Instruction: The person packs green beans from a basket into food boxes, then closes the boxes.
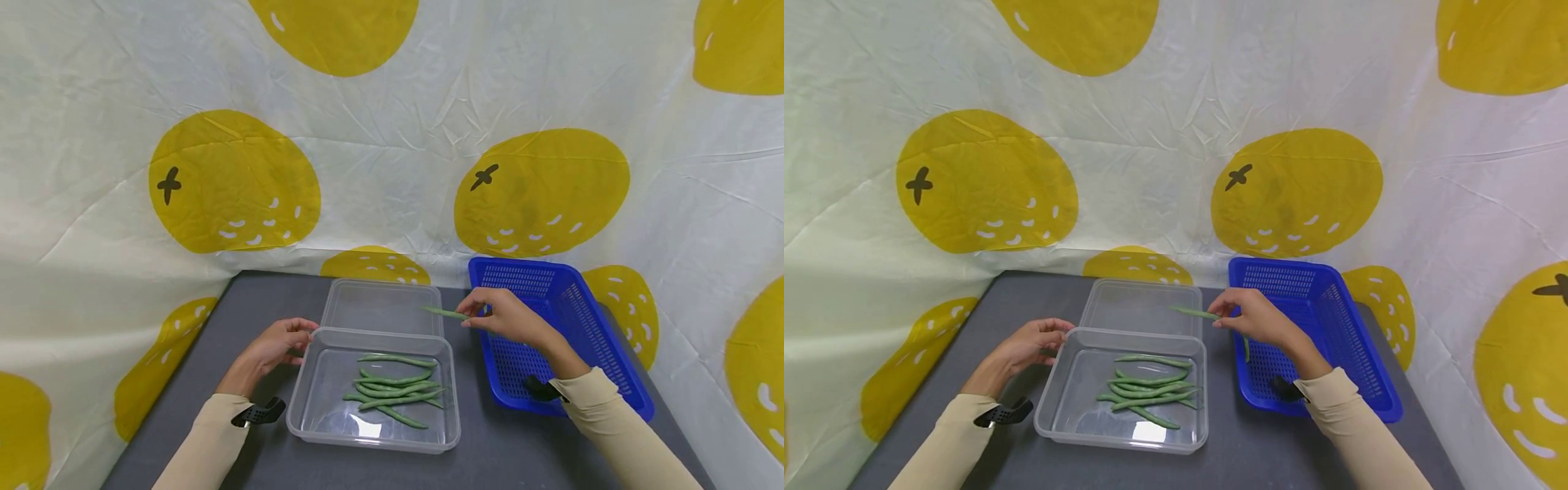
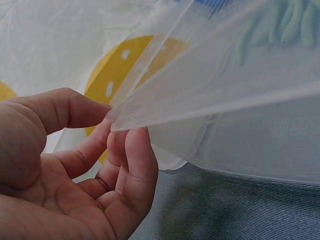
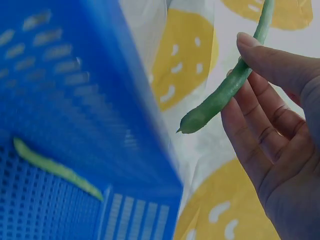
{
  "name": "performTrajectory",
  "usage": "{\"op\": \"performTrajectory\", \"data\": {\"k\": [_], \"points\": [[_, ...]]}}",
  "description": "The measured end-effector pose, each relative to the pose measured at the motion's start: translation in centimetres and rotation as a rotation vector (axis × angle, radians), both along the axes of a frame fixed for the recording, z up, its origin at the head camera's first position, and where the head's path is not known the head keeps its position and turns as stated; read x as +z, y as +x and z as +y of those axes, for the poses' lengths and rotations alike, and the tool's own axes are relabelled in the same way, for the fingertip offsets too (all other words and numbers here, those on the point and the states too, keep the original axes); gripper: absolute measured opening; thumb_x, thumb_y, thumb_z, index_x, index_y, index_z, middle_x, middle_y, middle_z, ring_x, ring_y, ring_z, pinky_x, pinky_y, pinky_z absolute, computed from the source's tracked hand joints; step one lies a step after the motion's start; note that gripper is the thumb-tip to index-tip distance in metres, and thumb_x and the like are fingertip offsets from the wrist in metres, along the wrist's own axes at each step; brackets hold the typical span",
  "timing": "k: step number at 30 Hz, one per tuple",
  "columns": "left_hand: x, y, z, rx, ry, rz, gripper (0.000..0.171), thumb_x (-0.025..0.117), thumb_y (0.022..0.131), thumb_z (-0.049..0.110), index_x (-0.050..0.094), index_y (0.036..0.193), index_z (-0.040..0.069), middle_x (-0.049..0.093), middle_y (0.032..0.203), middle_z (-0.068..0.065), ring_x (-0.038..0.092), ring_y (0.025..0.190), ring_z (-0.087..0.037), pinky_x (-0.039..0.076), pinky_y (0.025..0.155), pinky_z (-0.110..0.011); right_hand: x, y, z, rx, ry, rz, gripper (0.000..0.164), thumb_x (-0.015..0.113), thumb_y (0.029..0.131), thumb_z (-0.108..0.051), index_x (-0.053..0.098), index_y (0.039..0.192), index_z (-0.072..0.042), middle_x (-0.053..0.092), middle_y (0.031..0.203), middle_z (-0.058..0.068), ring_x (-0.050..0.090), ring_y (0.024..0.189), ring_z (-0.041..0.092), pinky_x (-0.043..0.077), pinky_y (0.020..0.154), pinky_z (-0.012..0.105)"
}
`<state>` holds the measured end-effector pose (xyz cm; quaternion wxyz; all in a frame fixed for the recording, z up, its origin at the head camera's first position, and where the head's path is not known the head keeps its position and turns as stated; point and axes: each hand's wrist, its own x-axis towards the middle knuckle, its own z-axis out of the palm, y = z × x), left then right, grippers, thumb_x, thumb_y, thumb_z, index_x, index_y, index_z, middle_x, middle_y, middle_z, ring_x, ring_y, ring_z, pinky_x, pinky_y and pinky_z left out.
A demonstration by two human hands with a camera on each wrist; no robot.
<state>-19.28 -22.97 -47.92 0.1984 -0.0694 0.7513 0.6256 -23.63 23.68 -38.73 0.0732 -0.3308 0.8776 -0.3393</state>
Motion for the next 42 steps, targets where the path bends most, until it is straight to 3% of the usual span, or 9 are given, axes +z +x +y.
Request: {"op": "performTrajectory", "data": {"k": [5, 10, 21, 28, 34, 42], "points": [[0.0, 0.0, 0.0, 0.003, -0.002, 0.004, 0.039, 0.062, 0.093, 0.009, 0.058, 0.129, -0.005, 0.065, 0.104, -0.017, 0.06, 0.082, -0.02, 0.057, 0.067, -0.036, -0.2, 0.2, -1.9, 0.069, -0.011, -0.04, 0.019, 0.076, 0.091, -0.012, 0.074, 0.109, -0.017, 0.071, 0.1, -0.001, 0.065, 0.086, 0.009, 0.056, 0.075, 0.035], [-0.1, 0.0, 0.1, 0.003, -0.001, 0.007, 0.04, 0.062, 0.092, 0.008, 0.058, 0.129, -0.006, 0.065, 0.101, -0.015, 0.06, 0.081, -0.02, 0.056, 0.067, -0.036, -0.4, 0.4, -3.6, 0.118, -0.016, -0.053, 0.019, 0.076, 0.091, -0.015, 0.074, 0.109, -0.02, 0.07, 0.101, -0.004, 0.065, 0.086, 0.009, 0.056, 0.072, 0.032], [0.0, -0.1, 0.1, 0.006, 0.003, -0.006, 0.04, 0.061, 0.093, 0.008, 0.058, 0.13, -0.005, 0.065, 0.104, -0.017, 0.061, 0.082, -0.02, 0.056, 0.067, -0.036, -1.3, 0.7, -6.1, 0.236, -0.048, -0.075, 0.021, 0.074, 0.093, -0.017, 0.073, 0.114, -0.017, 0.069, 0.105, -0.001, 0.065, 0.093, 0.01, 0.059, 0.081, 0.032], [-0.1, -0.1, 0.1, -0.021, 0.009, -0.001, 0.041, 0.058, 0.095, 0.008, 0.055, 0.133, -0.007, 0.066, 0.106, -0.018, 0.063, 0.085, -0.021, 0.056, 0.068, -0.035, -1.2, 0.6, -5.6, 0.182, -0.07, -0.036, 0.038, 0.075, 0.092, -0.025, 0.065, 0.129, -0.022, 0.067, 0.118, -0.007, 0.063, 0.106, 0.01, 0.054, 0.093, 0.041], [-0.3, 0.0, 0.0, -0.019, 0.013, 0.006, 0.042, 0.059, 0.094, 0.009, 0.055, 0.132, -0.007, 0.065, 0.108, -0.02, 0.063, 0.085, -0.021, 0.056, 0.068, -0.036, -1.2, -0.1, -3.2, 0.124, -0.072, -0.063, 0.032, 0.072, 0.094, -0.025, 0.067, 0.126, -0.023, 0.069, 0.118, -0.008, 0.065, 0.107, 0.015, 0.052, 0.095, 0.05], [-0.3, 0.0, 0.0, -0.02, 0.01, 0.001, 0.041, 0.059, 0.094, 0.009, 0.056, 0.132, -0.005, 0.066, 0.107, -0.017, 0.063, 0.086, -0.021, 0.056, 0.068, -0.035, -2.3, -1.2, 0.3, 0.044, -0.049, -0.041, 0.023, 0.071, 0.095, -0.016, 0.071, 0.117, -0.022, 0.071, 0.108, -0.005, 0.066, 0.099, 0.013, 0.055, 0.09, 0.039]]}}
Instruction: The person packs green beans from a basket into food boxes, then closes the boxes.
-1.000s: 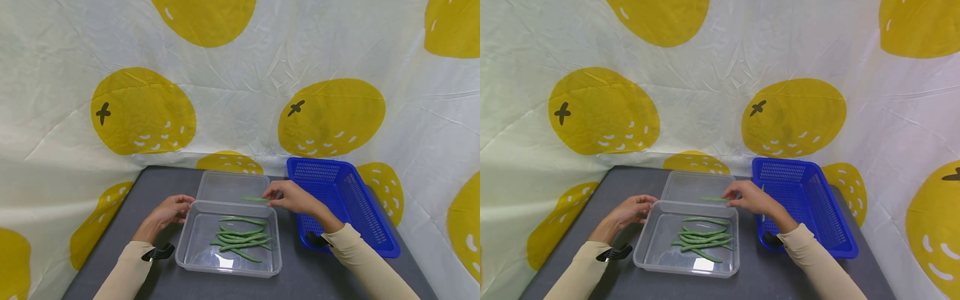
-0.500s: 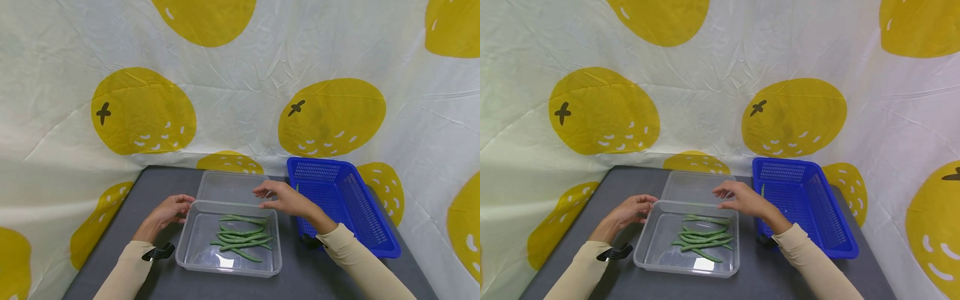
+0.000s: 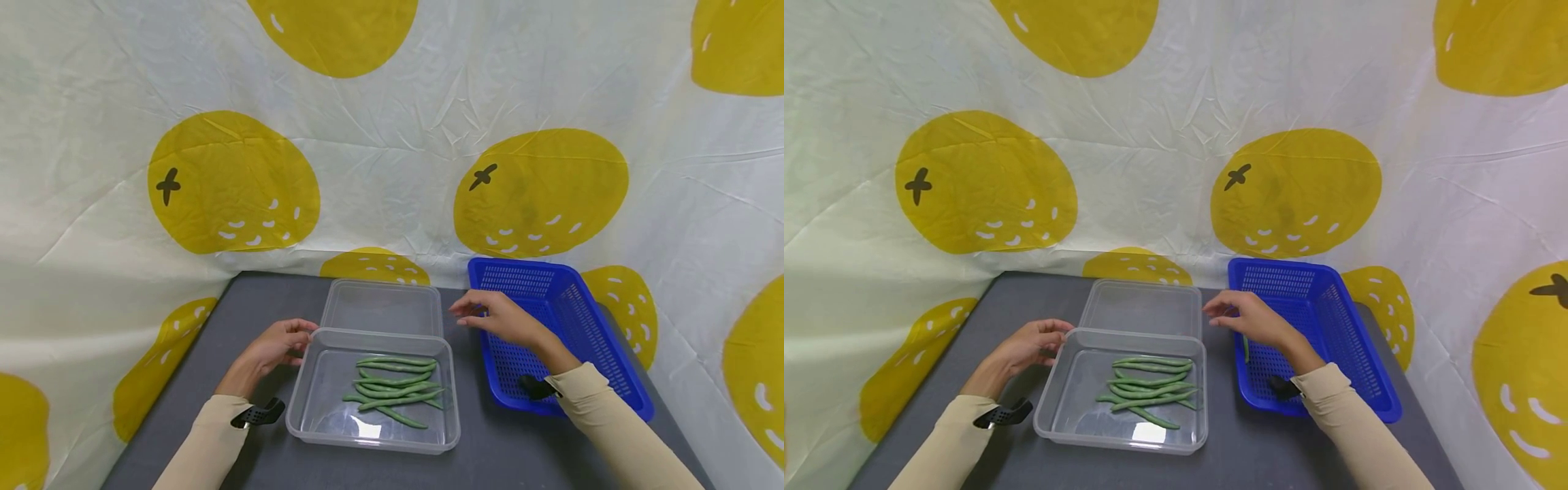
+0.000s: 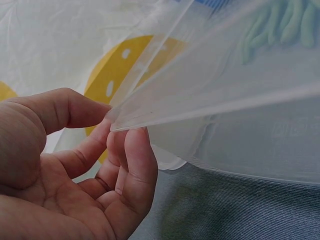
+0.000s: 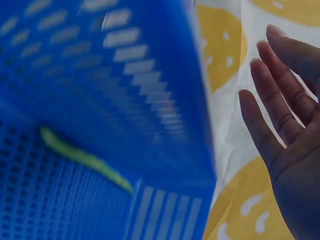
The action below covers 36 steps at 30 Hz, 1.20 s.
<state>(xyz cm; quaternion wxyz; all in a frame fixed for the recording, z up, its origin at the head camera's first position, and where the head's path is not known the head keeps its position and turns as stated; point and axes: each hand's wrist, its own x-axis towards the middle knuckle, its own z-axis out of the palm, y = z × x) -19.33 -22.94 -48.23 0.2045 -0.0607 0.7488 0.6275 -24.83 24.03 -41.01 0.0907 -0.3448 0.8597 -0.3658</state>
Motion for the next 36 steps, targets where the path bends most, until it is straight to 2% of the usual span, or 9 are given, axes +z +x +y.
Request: {"op": "performTrajectory", "data": {"k": [7, 12, 16, 20, 23, 29, 33, 36], "points": [[0.0, 0.1, 0.1, 0.012, 0.004, -0.005, 0.04, 0.058, 0.095, 0.008, 0.056, 0.132, -0.005, 0.066, 0.109, -0.019, 0.064, 0.086, -0.021, 0.056, 0.068, -0.036, -1.4, -1.3, 2.9, -0.117, 0.014, 0.01, 0.021, 0.071, 0.095, -0.019, 0.072, 0.116, -0.019, 0.072, 0.103, -0.003, 0.065, 0.097, 0.016, 0.053, 0.091, 0.045], [0.0, 0.1, 0.0, 0.006, 0.003, 0.0, 0.041, 0.058, 0.094, 0.008, 0.056, 0.132, -0.006, 0.066, 0.109, -0.02, 0.063, 0.086, -0.021, 0.056, 0.068, -0.036, -2.6, -2.3, 4.6, -0.194, 0.024, -0.017, 0.027, 0.07, 0.096, -0.014, 0.068, 0.121, -0.007, 0.07, 0.108, 0.008, 0.064, 0.096, 0.021, 0.053, 0.089, 0.042], [-0.1, 0.1, 0.0, 0.011, 0.003, -0.004, 0.04, 0.058, 0.094, 0.008, 0.056, 0.132, -0.005, 0.066, 0.11, -0.02, 0.063, 0.085, -0.021, 0.056, 0.068, -0.036, -3.6, -3.0, 5.6, -0.223, 0.034, -0.037, 0.027, 0.071, 0.094, -0.008, 0.065, 0.119, -0.001, 0.069, 0.109, 0.015, 0.064, 0.096, 0.024, 0.055, 0.087, 0.038], [0.1, 0.1, 0.0, 0.012, -0.003, -0.002, 0.04, 0.058, 0.094, 0.008, 0.056, 0.132, -0.005, 0.065, 0.111, -0.022, 0.063, 0.086, -0.021, 0.056, 0.068, -0.036, -4.3, -3.3, 6.5, -0.21, 0.062, -0.073, 0.02, 0.072, 0.093, -0.006, 0.067, 0.112, -0.002, 0.07, 0.107, 0.013, 0.066, 0.098, 0.025, 0.055, 0.086, 0.034], [0.1, 0.0, 0.0, 0.011, -0.003, 0.0, 0.04, 0.058, 0.094, 0.008, 0.056, 0.132, -0.006, 0.065, 0.111, -0.022, 0.063, 0.086, -0.022, 0.056, 0.068, -0.036, -4.7, -3.5, 6.9, -0.169, 0.08, -0.089, 0.016, 0.071, 0.092, -0.003, 0.069, 0.108, -0.003, 0.071, 0.106, 0.011, 0.067, 0.099, 0.027, 0.056, 0.086, 0.034], [0.0, 0.0, 0.0, 0.004, 0.007, -0.001, 0.04, 0.058, 0.095, 0.008, 0.055, 0.132, -0.006, 0.066, 0.107, -0.019, 0.063, 0.085, -0.02, 0.056, 0.068, -0.036, -5.6, -3.9, 7.2, -0.09, 0.114, -0.095, 0.016, 0.07, 0.092, 0.001, 0.07, 0.108, -0.004, 0.072, 0.107, 0.012, 0.068, 0.101, 0.027, 0.056, 0.087, 0.042], [-0.1, 0.0, 0.0, 0.004, 0.012, 0.002, 0.04, 0.058, 0.096, 0.008, 0.055, 0.132, -0.006, 0.065, 0.109, -0.021, 0.063, 0.085, -0.02, 0.056, 0.068, -0.036, -6.2, -4.0, 7.3, -0.061, 0.173, -0.107, 0.017, 0.069, 0.093, -0.001, 0.069, 0.108, -0.007, 0.072, 0.109, 0.012, 0.067, 0.105, 0.031, 0.054, 0.089, 0.046], [-0.1, 0.0, -0.1, 0.003, 0.008, 0.002, 0.04, 0.058, 0.095, 0.008, 0.055, 0.133, -0.006, 0.065, 0.11, -0.022, 0.063, 0.085, -0.021, 0.056, 0.069, -0.037, -6.5, -3.9, 7.7, -0.024, 0.208, -0.129, 0.019, 0.07, 0.093, -0.003, 0.067, 0.112, -0.006, 0.071, 0.114, 0.015, 0.065, 0.11, 0.036, 0.052, 0.093, 0.053]]}}
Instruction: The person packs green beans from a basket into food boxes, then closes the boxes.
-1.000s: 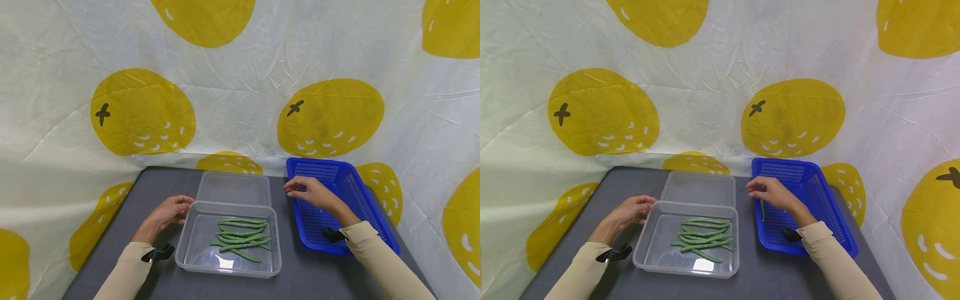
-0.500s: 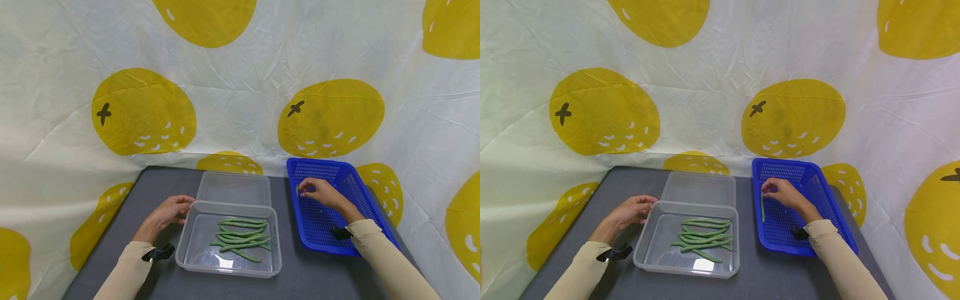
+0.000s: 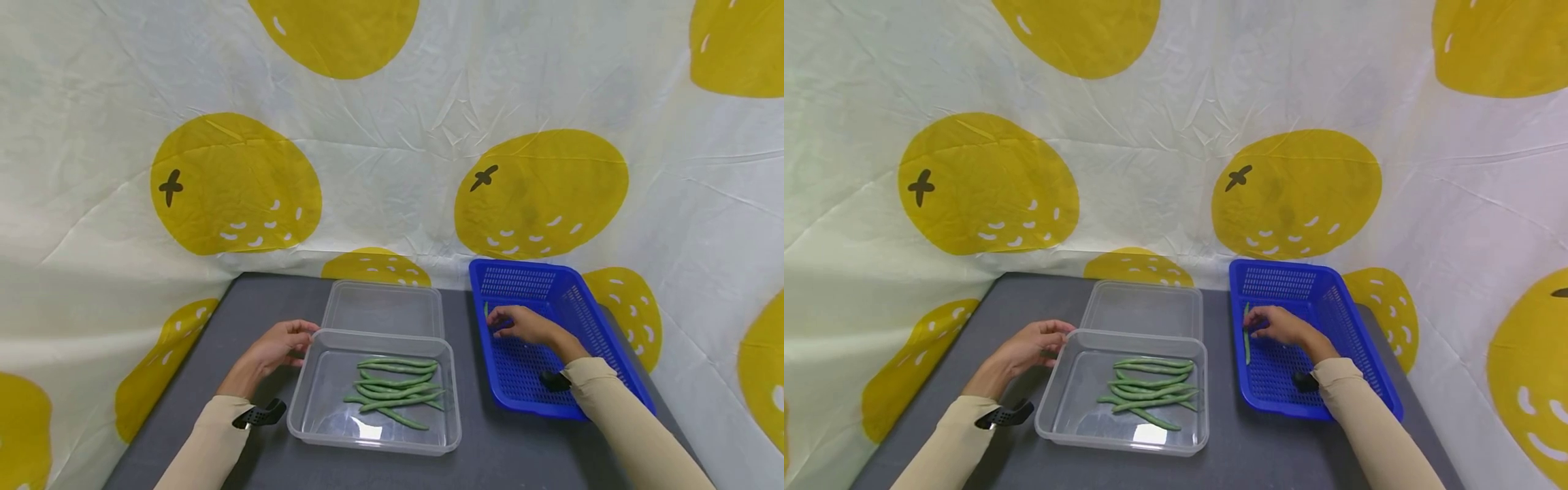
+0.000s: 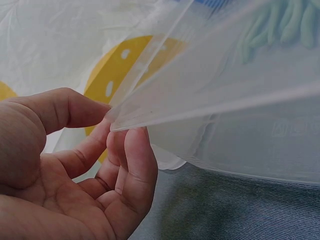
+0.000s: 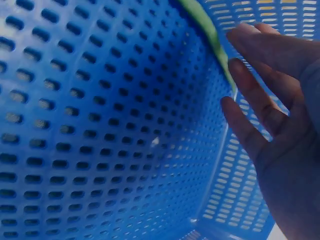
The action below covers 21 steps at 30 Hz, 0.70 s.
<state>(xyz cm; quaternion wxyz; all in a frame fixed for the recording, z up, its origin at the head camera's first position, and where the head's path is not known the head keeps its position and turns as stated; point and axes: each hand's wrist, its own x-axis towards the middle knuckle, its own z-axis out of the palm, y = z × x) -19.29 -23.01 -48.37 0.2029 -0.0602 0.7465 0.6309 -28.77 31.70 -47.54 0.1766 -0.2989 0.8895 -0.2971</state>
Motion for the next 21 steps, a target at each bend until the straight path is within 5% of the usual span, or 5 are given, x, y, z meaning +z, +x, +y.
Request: {"op": "performTrajectory", "data": {"k": [11, 21], "points": [[0.1, 0.0, 0.0, 0.008, -0.002, -0.007, 0.04, 0.057, 0.093, 0.007, 0.057, 0.131, -0.004, 0.065, 0.104, -0.017, 0.062, 0.085, -0.02, 0.056, 0.067, -0.036, 0.1, 0.4, 1.5, -0.047, 0.03, 0.042, 0.021, 0.063, 0.095, 0.004, 0.068, 0.114, -0.002, 0.072, 0.11, 0.011, 0.066, 0.106, 0.031, 0.052, 0.094, 0.052], [0.0, 0.1, 0.1, 0.008, -0.005, 0.001, 0.038, 0.059, 0.094, 0.008, 0.058, 0.13, -0.004, 0.066, 0.106, -0.019, 0.063, 0.085, -0.021, 0.056, 0.067, -0.036, -0.8, 0.2, 0.9, 0.087, 0.078, 0.177, 0.03, 0.068, 0.089, 0.01, 0.07, 0.118, 0.003, 0.071, 0.114, 0.014, 0.066, 0.109, 0.036, 0.052, 0.094, 0.054]]}}
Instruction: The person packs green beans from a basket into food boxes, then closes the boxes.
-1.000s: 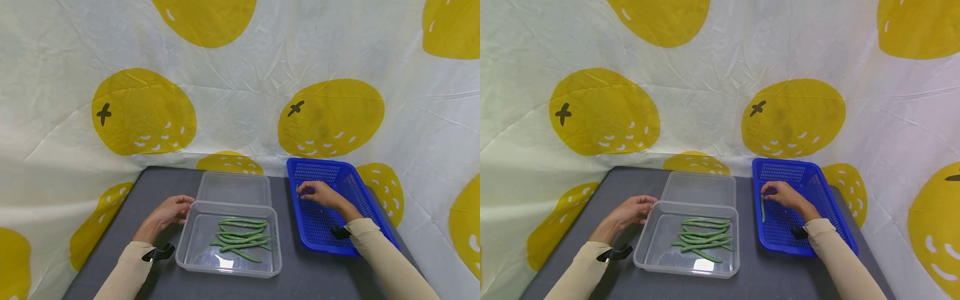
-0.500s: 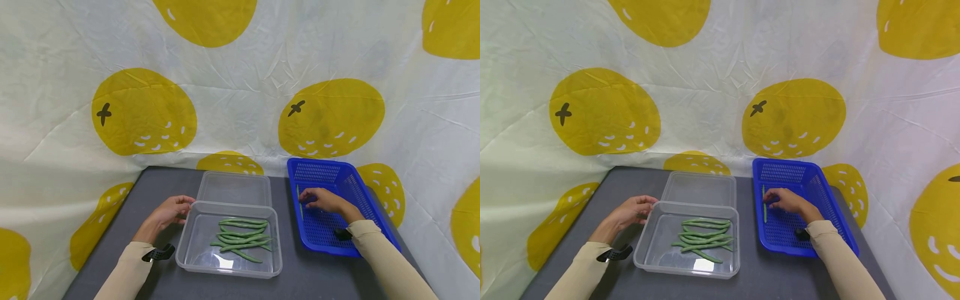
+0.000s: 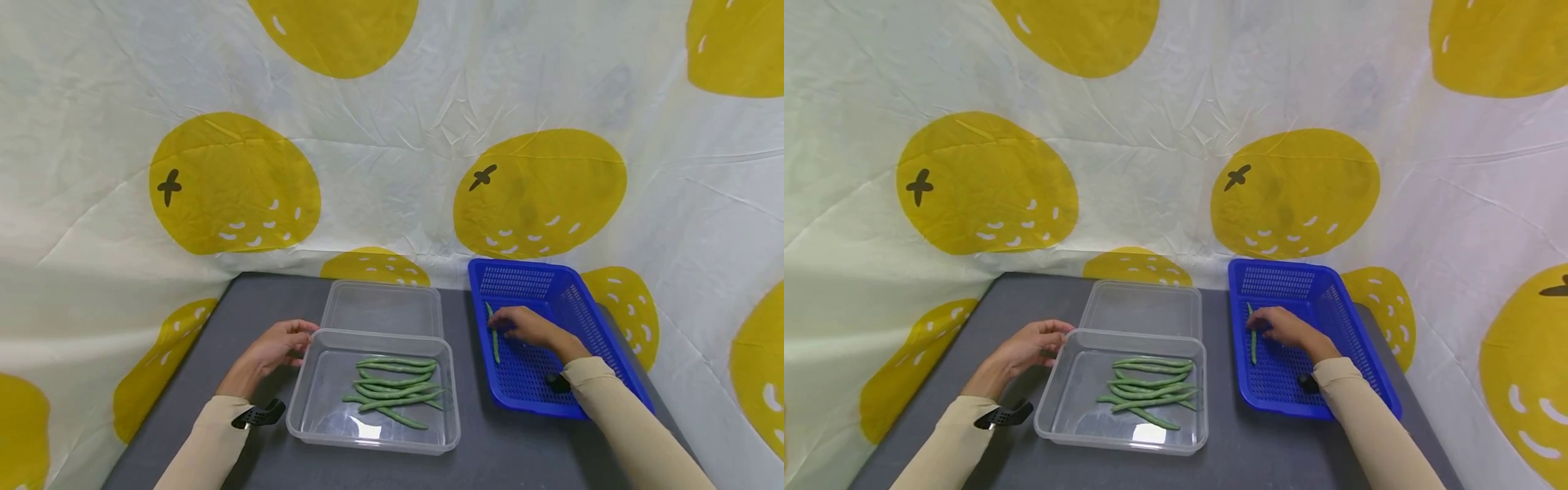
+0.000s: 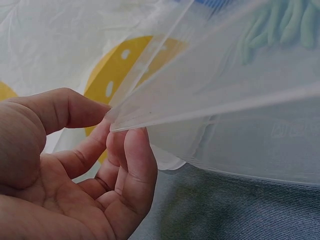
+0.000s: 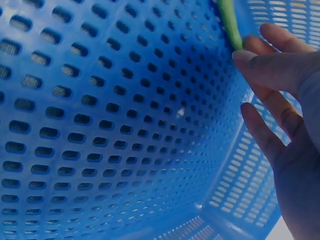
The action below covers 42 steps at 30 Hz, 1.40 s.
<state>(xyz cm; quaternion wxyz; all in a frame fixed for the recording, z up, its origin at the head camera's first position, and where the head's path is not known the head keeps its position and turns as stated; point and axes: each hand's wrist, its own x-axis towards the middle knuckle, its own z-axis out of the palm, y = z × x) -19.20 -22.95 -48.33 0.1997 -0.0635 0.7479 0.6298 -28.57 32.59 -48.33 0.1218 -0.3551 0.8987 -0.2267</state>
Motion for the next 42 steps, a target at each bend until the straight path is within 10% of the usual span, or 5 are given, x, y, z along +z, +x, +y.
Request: {"op": "performTrajectory", "data": {"k": [15, 26, 42], "points": [[0.0, 0.0, 0.2, 0.005, 0.0, -0.008, 0.04, 0.058, 0.092, 0.006, 0.057, 0.131, -0.005, 0.066, 0.106, -0.02, 0.063, 0.084, -0.021, 0.056, 0.067, -0.036, -0.3, -0.3, -0.1, 0.04, 0.143, 0.276, 0.022, 0.09, 0.071, -0.004, 0.072, 0.08, -0.013, 0.057, 0.087, 0.0, 0.055, 0.084, 0.019, 0.05, 0.077, 0.042], [-0.1, 0.0, 0.0, -0.007, 0.012, 0.008, 0.04, 0.059, 0.093, 0.007, 0.056, 0.131, -0.006, 0.066, 0.105, -0.019, 0.062, 0.083, -0.02, 0.056, 0.067, -0.036, 0.3, 0.2, 0.6, -0.051, 0.179, -0.1, 0.013, 0.076, 0.085, 0.003, 0.067, 0.086, -0.007, 0.066, 0.082, 0.001, 0.058, 0.075, 0.012, 0.052, 0.069, 0.03], [0.2, 0.0, 0.1, 0.002, -0.011, 0.001, 0.04, 0.06, 0.093, 0.009, 0.058, 0.13, -0.005, 0.066, 0.108, -0.02, 0.062, 0.085, -0.022, 0.055, 0.067, -0.036, 3.4, 1.5, 2.7, -0.028, 0.162, -0.024, 0.013, 0.08, 0.084, -0.003, 0.072, 0.09, -0.011, 0.067, 0.085, -0.003, 0.06, 0.076, 0.008, 0.054, 0.07, 0.028]]}}
